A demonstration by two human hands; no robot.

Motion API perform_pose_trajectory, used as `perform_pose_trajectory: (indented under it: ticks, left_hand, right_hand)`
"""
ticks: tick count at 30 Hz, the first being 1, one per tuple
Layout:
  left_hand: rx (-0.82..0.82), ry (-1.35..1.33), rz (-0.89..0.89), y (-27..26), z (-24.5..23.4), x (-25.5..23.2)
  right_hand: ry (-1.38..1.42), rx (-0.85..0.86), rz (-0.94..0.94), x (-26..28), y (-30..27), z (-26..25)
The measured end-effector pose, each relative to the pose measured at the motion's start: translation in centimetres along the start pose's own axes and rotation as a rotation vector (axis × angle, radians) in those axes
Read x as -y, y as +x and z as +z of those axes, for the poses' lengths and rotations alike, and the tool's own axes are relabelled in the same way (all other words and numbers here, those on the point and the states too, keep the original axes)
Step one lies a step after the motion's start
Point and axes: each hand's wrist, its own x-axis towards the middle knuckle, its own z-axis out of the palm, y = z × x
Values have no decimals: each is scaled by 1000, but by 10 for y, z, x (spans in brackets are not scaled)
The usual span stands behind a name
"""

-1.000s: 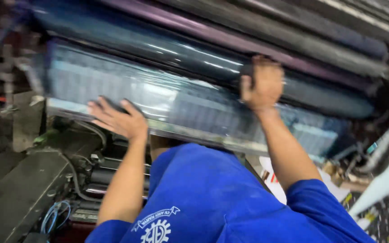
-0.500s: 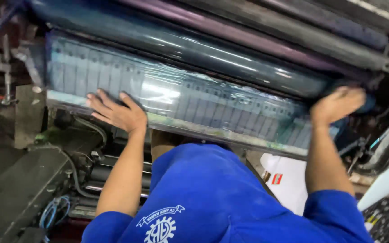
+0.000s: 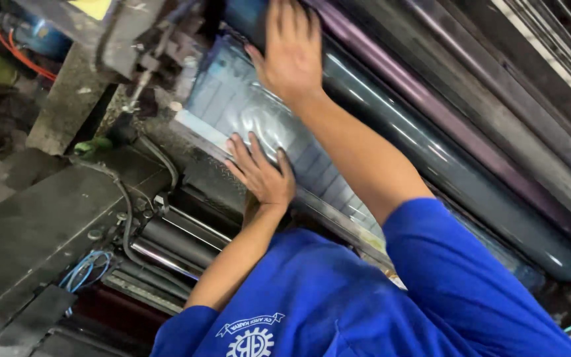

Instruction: Cleaning the ink rollers and ink fountain of an offset printing press using a cloth and cleaning solution.

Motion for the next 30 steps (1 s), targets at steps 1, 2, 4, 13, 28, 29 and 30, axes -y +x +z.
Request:
perform_pose_trajectory:
  ticks: [1,2,4,13,28,29,30]
  left_hand:
    - [19,-21,-10,0,0,1]
    - [39,-50,-17,0,2,0]
    - [29,-70,-31,0,0,-2]
    - [23,-113,-32,-5,-2,2]
    - [41,-66,-24,0,-1,4]
    - [27,-67,-15,-3,4,2]
    - [39,-71,0,-3,2,0]
  right_hand:
    - [-21,168,24,11,20,11]
    - [-53,336,49,20,38,20]
    - [-63,383,40,19,48,35]
    - [-26,218,-180,3,36,14]
    - [406,162,-26,72,47,-44]
    - [512,226,-112,88,40,-53]
    - [505,219,-95,96,36,-41]
